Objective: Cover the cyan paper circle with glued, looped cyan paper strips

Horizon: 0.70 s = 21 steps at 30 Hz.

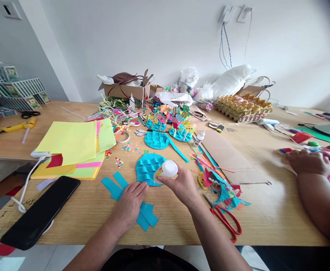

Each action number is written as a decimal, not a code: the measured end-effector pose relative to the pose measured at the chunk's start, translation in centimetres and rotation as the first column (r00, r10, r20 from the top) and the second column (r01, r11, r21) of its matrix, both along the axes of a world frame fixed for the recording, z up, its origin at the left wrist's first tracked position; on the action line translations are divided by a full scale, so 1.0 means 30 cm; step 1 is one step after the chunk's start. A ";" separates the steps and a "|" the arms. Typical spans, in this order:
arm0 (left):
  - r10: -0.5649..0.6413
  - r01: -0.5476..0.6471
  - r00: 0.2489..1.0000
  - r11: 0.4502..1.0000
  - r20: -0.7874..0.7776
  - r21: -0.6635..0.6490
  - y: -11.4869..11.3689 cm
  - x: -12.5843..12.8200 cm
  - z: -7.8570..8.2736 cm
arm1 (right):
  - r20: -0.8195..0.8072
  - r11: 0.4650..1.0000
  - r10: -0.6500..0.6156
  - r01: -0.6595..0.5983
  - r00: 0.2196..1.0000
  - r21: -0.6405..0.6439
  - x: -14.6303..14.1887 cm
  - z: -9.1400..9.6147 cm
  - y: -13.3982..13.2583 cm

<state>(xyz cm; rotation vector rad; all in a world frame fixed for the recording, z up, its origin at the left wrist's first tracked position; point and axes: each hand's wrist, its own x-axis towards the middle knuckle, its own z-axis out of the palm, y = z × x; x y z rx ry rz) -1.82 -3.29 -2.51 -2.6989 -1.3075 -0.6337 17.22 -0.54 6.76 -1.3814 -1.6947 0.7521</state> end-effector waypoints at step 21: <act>-0.016 0.015 0.998 1.000 -0.065 -0.026 0.007 -0.008 -0.009 | 0.074 0.999 -0.042 0.044 0.996 -0.025 0.031 -0.027 0.005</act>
